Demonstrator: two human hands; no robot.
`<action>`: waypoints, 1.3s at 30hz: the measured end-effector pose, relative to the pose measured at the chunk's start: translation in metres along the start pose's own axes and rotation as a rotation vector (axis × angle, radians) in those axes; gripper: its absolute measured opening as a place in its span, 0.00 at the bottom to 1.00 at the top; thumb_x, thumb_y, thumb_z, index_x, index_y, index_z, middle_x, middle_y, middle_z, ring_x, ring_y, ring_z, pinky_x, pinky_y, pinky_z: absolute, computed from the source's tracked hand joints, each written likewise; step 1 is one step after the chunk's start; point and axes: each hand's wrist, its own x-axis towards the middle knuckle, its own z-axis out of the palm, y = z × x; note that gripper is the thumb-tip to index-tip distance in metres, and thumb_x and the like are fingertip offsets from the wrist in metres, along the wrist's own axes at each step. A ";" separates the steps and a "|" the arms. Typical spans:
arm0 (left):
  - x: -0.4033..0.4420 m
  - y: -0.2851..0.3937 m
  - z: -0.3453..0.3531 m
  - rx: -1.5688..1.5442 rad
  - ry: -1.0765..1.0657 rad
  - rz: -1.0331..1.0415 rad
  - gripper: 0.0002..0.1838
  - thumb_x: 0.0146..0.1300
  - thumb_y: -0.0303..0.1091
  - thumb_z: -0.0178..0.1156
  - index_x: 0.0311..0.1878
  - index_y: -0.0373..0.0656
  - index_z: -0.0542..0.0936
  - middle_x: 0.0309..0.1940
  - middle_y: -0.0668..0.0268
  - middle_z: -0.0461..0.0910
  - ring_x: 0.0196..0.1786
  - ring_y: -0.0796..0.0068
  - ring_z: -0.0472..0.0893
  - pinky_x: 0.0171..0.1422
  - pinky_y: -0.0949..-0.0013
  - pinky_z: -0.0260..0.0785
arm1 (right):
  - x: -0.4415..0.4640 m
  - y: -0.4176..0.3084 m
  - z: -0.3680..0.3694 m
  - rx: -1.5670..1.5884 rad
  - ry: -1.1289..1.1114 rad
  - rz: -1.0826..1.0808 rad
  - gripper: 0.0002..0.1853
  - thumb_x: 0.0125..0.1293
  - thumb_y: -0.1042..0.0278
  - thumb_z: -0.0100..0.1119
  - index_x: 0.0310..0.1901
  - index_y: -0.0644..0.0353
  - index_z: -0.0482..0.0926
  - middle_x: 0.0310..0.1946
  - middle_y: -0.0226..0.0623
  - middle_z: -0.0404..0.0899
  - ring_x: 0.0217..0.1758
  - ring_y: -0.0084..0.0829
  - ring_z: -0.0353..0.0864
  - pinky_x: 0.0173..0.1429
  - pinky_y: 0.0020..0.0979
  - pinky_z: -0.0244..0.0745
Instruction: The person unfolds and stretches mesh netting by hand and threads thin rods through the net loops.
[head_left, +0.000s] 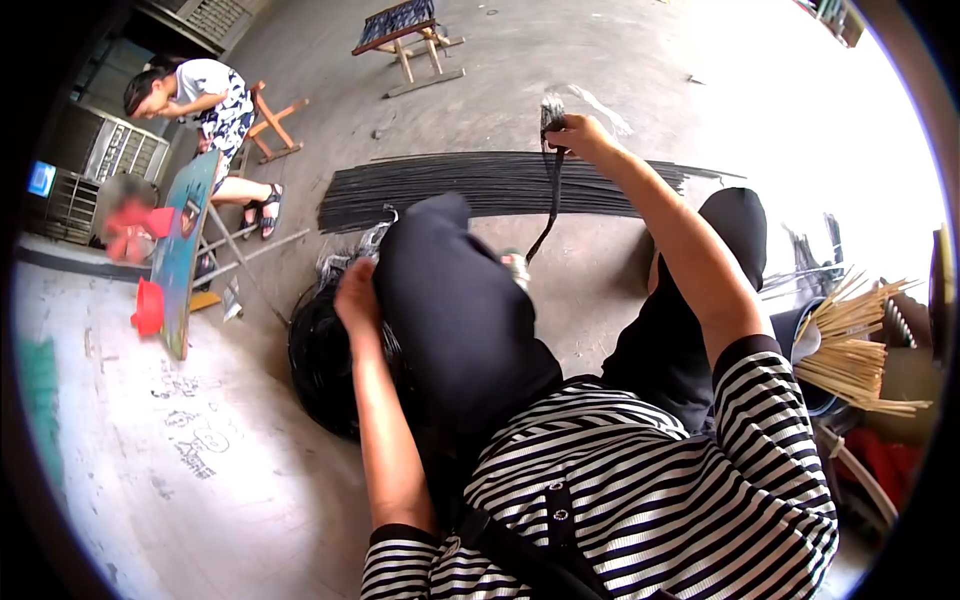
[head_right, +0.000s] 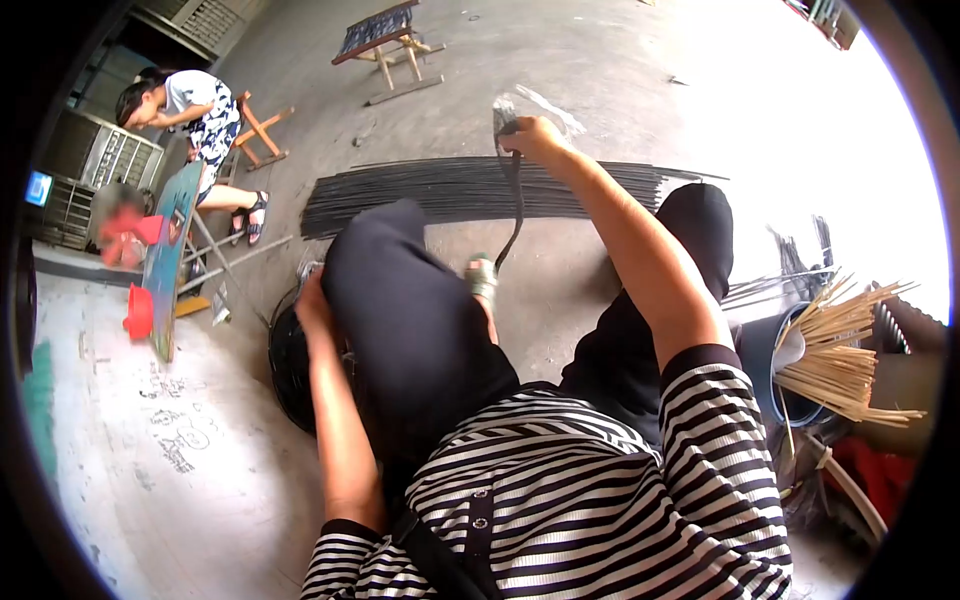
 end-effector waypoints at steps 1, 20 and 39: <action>0.012 0.032 -0.004 -0.141 0.069 -0.012 0.08 0.65 0.24 0.54 0.44 0.36 0.80 0.36 0.62 0.82 0.37 0.74 0.80 0.46 0.72 0.73 | -0.005 -0.012 -0.005 -0.102 -0.002 -0.018 0.15 0.55 0.61 0.63 0.41 0.62 0.80 0.30 0.31 0.81 0.32 0.21 0.79 0.38 0.26 0.77; 0.083 0.179 0.194 -0.805 -0.684 -0.288 0.04 0.66 0.27 0.56 0.35 0.38 0.75 0.22 0.69 0.73 0.23 0.79 0.71 0.29 0.75 0.63 | -0.039 -0.098 -0.036 0.440 -0.081 -0.296 0.26 0.63 0.63 0.64 0.60 0.62 0.69 0.45 0.39 0.80 0.51 0.26 0.77 0.58 0.30 0.72; 0.109 0.198 0.200 -0.882 -0.559 -0.220 0.05 0.68 0.31 0.56 0.36 0.41 0.76 0.25 0.71 0.76 0.26 0.81 0.74 0.32 0.78 0.66 | -0.019 -0.092 -0.019 0.450 0.124 -0.310 0.17 0.62 0.58 0.65 0.41 0.66 0.76 0.33 0.33 0.79 0.40 0.23 0.76 0.46 0.28 0.74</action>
